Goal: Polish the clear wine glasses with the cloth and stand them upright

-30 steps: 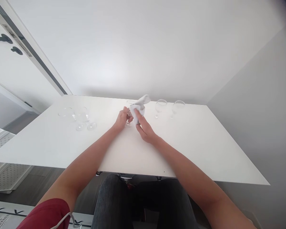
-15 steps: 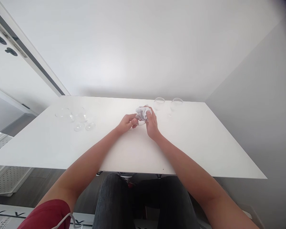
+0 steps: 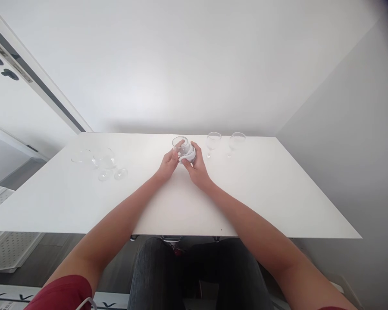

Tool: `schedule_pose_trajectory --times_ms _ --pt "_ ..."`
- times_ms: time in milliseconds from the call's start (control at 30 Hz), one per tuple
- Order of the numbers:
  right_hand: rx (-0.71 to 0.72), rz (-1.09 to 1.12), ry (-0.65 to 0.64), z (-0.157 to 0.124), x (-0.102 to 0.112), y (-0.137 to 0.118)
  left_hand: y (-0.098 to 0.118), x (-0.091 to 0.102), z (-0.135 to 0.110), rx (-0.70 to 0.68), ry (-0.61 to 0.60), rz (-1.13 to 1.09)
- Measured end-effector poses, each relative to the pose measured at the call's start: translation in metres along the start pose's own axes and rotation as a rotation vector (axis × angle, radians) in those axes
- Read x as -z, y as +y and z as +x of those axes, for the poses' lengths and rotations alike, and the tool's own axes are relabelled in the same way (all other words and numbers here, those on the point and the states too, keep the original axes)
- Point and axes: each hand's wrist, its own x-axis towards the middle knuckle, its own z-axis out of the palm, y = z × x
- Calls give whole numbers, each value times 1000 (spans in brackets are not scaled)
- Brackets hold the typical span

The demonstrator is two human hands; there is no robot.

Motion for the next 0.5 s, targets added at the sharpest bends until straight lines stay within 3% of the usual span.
schedule_pose_trajectory --times_ms 100,267,333,433,500 --pt "-75 87 -18 3 1 3 2 2 -1 -5 -24 58" --pt "-337 348 -312 4 2 3 7 12 4 -3 -118 -127" --pt "-295 210 -240 3 0 1 8 13 6 -27 -86 -127" --pt "-160 -149 3 -1 -3 1 8 13 7 -72 -13 -79" --pt "-164 -176 -4 -1 -3 0 7 13 8 -70 7 -79"
